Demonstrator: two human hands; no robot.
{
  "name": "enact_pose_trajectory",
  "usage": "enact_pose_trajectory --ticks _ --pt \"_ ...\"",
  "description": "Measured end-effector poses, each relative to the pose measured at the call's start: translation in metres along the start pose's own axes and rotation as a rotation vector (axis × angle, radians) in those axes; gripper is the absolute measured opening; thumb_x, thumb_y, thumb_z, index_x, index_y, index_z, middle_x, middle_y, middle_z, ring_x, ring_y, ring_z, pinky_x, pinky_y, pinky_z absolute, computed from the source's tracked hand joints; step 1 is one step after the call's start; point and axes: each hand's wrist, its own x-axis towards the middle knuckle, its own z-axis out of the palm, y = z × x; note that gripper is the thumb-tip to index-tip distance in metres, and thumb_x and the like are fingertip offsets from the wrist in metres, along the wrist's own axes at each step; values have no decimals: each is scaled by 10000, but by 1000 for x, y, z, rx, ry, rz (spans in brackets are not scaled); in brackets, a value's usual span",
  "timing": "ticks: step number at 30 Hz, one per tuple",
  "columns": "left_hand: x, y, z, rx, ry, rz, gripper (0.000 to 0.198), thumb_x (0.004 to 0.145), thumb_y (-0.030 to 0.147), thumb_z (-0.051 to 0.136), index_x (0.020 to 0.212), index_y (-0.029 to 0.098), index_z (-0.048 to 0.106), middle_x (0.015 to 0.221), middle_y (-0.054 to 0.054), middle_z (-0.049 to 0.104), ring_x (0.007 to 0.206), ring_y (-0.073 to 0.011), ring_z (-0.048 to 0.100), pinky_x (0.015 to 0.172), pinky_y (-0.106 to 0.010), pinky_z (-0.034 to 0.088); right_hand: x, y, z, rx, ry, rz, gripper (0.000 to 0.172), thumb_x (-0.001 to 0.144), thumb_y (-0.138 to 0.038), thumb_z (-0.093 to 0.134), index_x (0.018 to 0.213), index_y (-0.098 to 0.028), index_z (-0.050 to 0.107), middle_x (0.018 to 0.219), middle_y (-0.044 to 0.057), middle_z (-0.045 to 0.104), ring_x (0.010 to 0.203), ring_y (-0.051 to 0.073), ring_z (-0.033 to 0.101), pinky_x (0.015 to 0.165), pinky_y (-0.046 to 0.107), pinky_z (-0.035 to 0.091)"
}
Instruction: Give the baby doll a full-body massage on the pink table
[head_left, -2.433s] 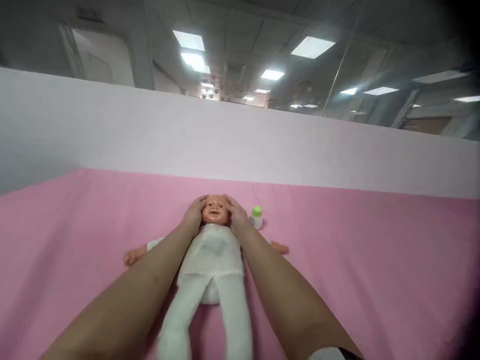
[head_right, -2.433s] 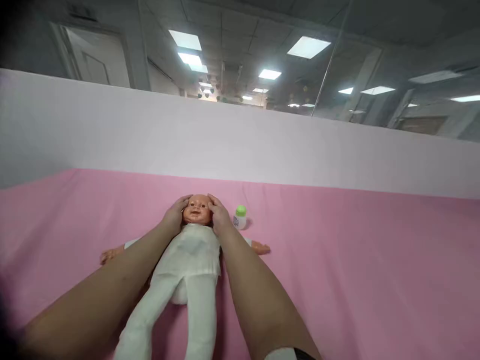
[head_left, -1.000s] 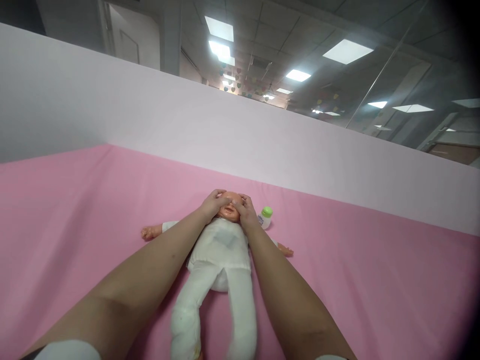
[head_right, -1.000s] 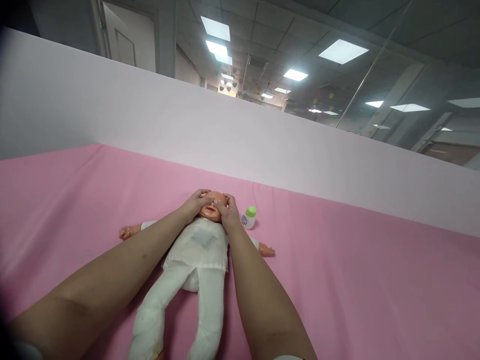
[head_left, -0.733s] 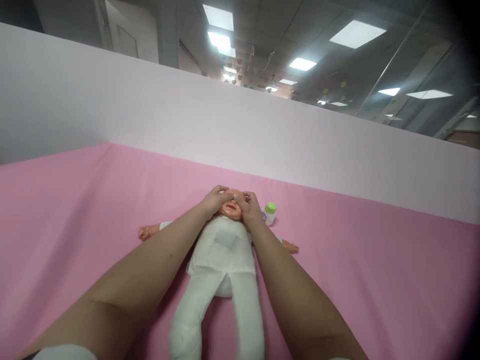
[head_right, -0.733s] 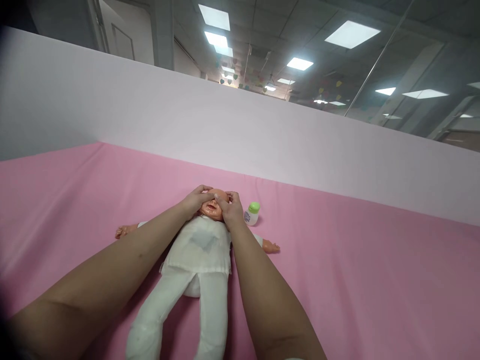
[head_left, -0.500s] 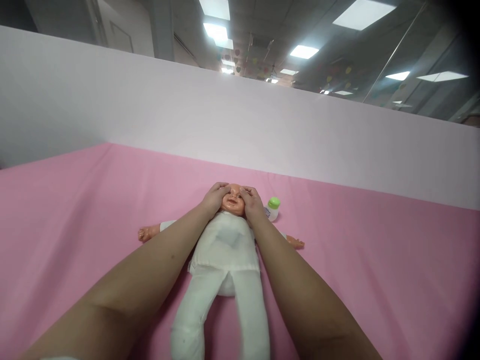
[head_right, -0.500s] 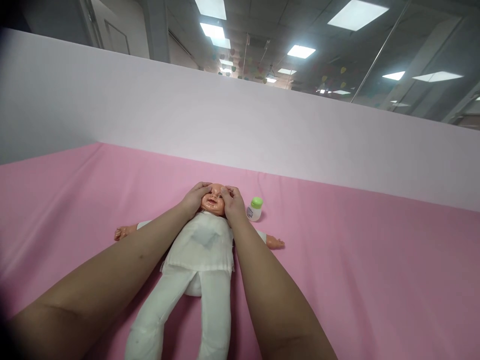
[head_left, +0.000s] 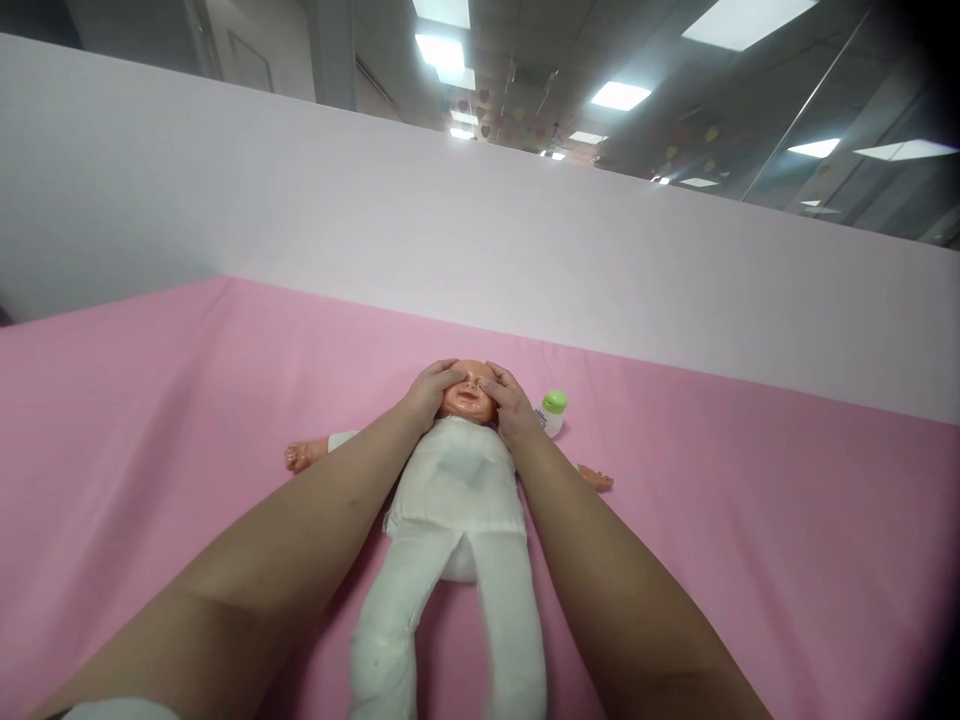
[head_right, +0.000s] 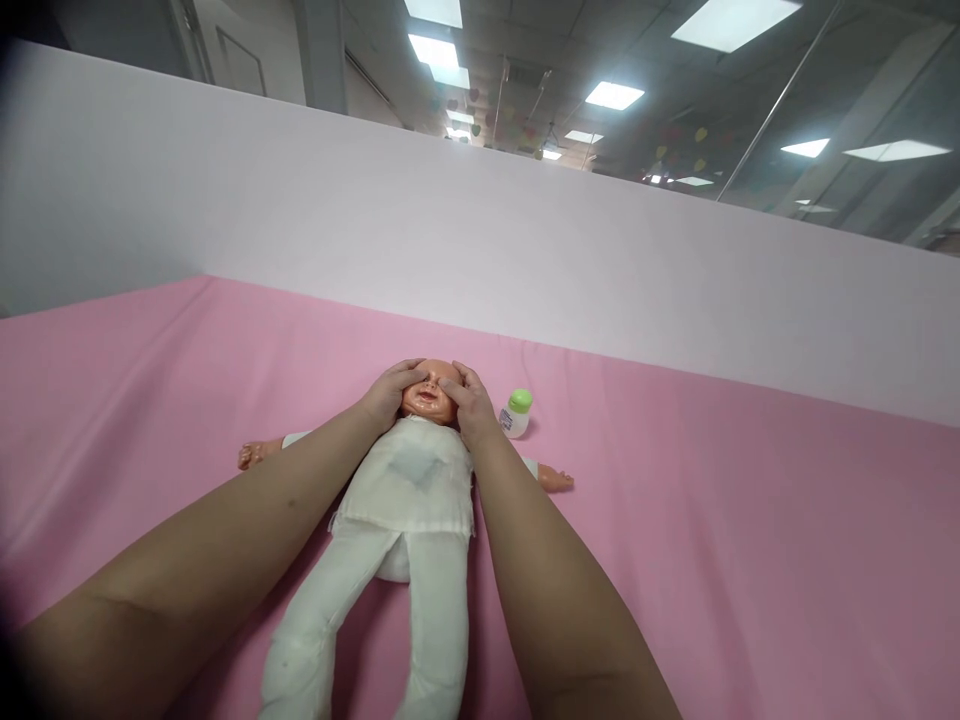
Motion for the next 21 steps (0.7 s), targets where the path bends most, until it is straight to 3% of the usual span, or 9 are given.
enact_pose_trajectory --ticks 6,11,15,21 --pt "3 0 0 64 -21 -21 517 653 345 905 1073 160 666 906 -100 748 787 -252 720 751 -385 577 -2 -6 9 -123 93 -13 562 646 -448 908 1098 -260 630 995 9 702 912 240 697 815 374 586" --pt "8 -4 2 48 9 24 436 691 392 866 1006 151 685 872 -80 747 790 -227 708 787 -361 576 6 2 7 -110 127 -41 443 752 -519 810 1074 -259 653 998 15 715 970 237 676 892 387 569" --pt "4 -2 2 -12 -7 11 389 723 372 814 1015 141 703 959 -110 764 892 -268 726 871 -402 586 10 4 -2 -12 35 13 434 773 -486 768 1136 -266 673 1119 37 742 1070 264 683 941 448 581" --pt "-8 8 -3 -90 -109 -82 480 721 366 804 1128 126 716 1131 -180 752 1005 -352 734 926 -505 594 3 -4 -12 68 -96 83 586 724 -360 806 1290 -293 670 1272 43 724 1163 291 671 986 494 581"
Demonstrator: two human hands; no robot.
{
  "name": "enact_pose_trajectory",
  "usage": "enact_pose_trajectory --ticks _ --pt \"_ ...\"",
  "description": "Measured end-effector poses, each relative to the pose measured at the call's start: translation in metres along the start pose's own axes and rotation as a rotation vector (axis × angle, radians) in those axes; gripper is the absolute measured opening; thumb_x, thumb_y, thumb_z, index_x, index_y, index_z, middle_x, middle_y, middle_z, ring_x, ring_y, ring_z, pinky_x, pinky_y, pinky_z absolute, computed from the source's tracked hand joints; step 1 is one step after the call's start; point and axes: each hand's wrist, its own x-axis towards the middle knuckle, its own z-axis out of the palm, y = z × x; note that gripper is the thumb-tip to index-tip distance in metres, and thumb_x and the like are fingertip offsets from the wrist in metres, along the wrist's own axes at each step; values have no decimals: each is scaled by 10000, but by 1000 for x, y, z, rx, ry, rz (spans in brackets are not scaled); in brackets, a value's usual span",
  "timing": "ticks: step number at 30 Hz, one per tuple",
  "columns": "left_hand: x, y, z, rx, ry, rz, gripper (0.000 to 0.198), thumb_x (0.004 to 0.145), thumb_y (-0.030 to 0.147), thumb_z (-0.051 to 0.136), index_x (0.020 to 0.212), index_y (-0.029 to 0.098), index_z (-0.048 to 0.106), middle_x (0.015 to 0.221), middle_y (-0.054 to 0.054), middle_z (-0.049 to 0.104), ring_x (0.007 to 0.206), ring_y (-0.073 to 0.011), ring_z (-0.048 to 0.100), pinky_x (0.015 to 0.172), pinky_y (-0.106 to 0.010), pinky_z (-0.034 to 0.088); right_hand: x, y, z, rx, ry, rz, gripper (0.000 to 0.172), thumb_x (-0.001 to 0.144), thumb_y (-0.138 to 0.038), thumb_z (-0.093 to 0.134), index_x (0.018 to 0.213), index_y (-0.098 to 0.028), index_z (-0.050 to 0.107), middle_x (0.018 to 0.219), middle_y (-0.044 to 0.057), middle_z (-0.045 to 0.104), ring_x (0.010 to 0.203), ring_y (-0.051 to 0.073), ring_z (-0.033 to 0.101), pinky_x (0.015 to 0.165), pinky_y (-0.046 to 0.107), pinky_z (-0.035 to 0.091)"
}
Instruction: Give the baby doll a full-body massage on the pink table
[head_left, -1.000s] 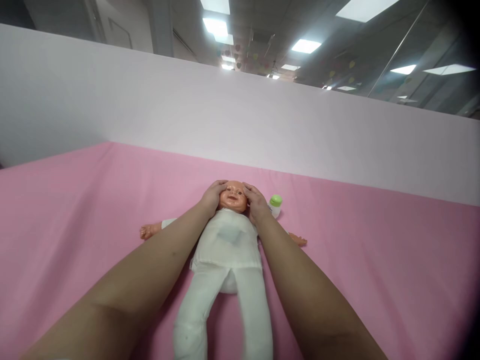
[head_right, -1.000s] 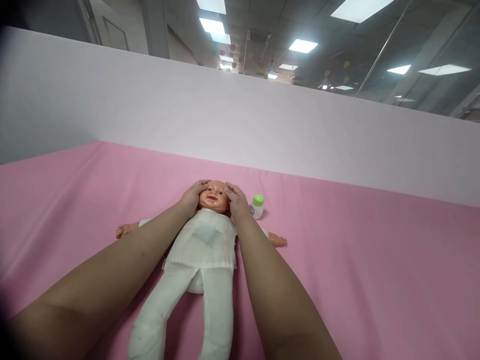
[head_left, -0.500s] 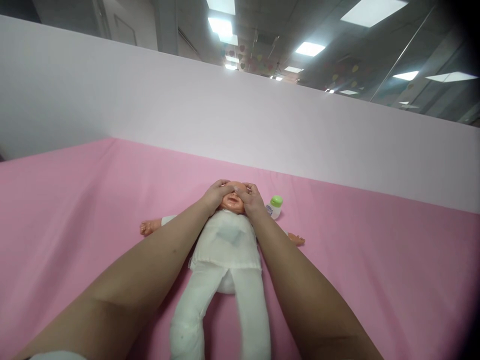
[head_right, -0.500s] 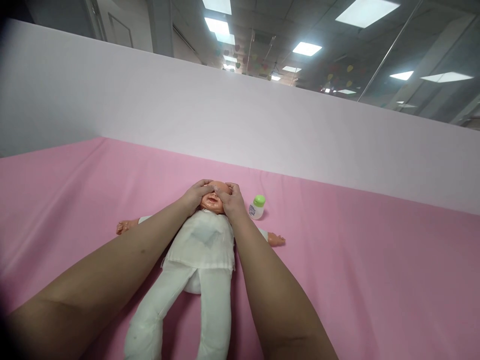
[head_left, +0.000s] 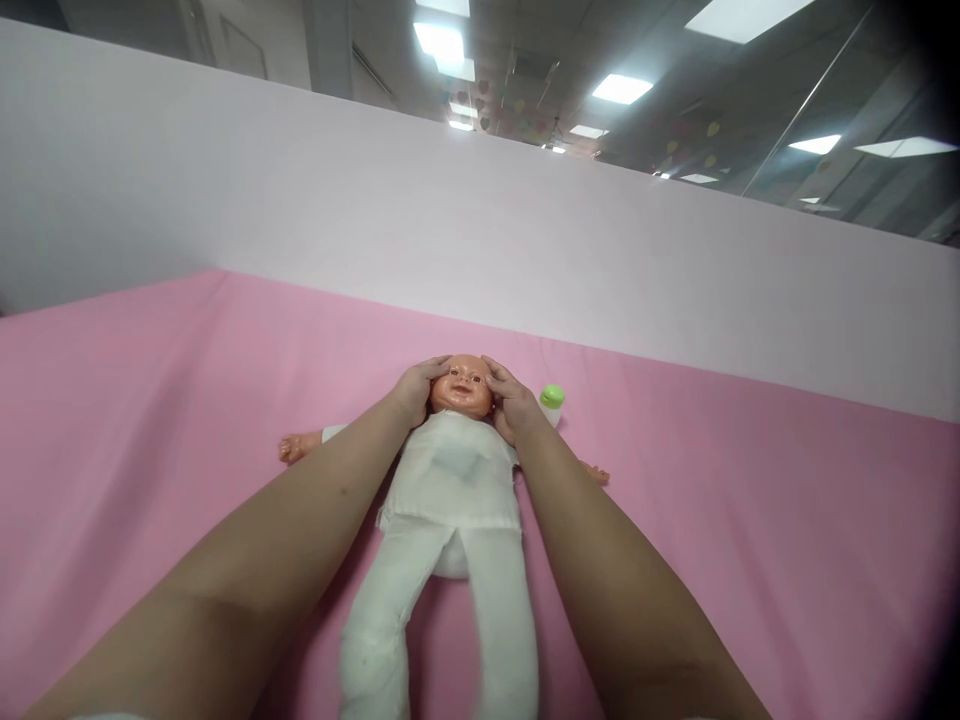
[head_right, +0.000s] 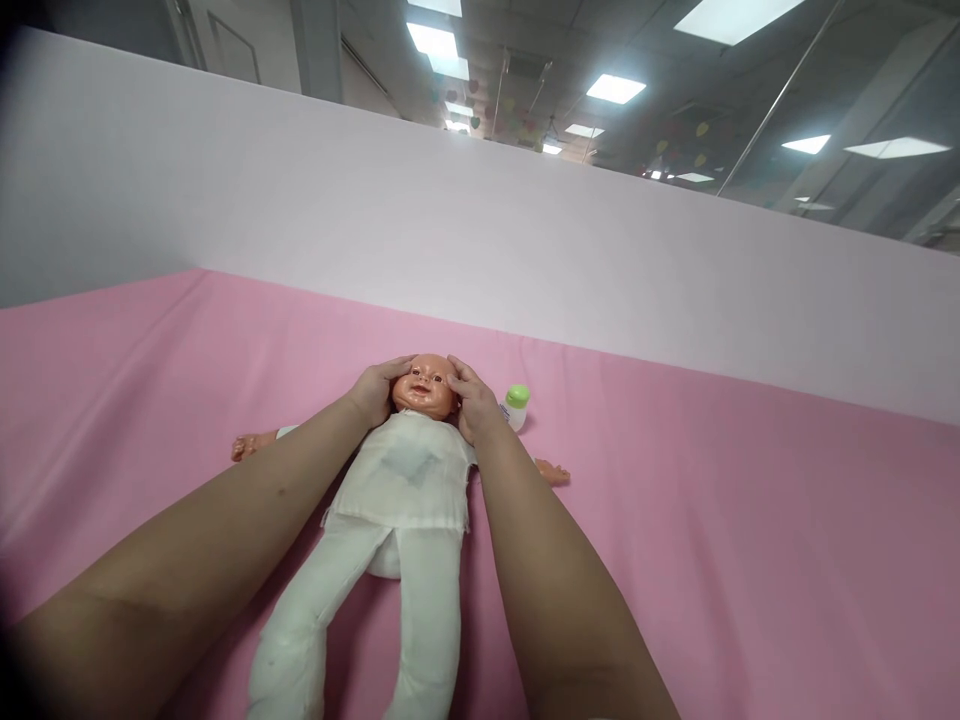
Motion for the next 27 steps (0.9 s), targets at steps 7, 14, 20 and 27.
enact_pose_trajectory --ticks 7,14,20,27 --pt "8 -4 -5 80 60 24 528 659 299 865 1125 144 671 967 -125 759 847 -278 741 816 -420 599 1 3 8 -72 16 -32 607 725 -374 835 1289 -295 624 1222 32 715 1098 268 690 951 448 588" --pt "14 -7 -6 169 78 57 534 631 359 919 1063 160 676 866 -89 752 743 -236 720 713 -359 578 6 6 13 -218 129 -111 500 692 -410 866 1122 -279 647 1031 0 694 964 222 668 870 361 567" --pt "15 -10 -5 142 84 105 448 695 426 854 1000 149 680 880 -88 746 781 -236 716 753 -357 581 8 7 9 -220 107 -129 438 800 -519 757 1150 -279 647 1112 15 714 1037 227 671 936 399 562" --pt "15 -14 -2 217 100 150 453 797 511 690 1058 141 667 1066 -144 761 971 -293 744 898 -420 595 1 3 3 -376 58 -177 491 906 -550 602 1311 -274 642 1254 32 725 1157 239 664 991 413 559"
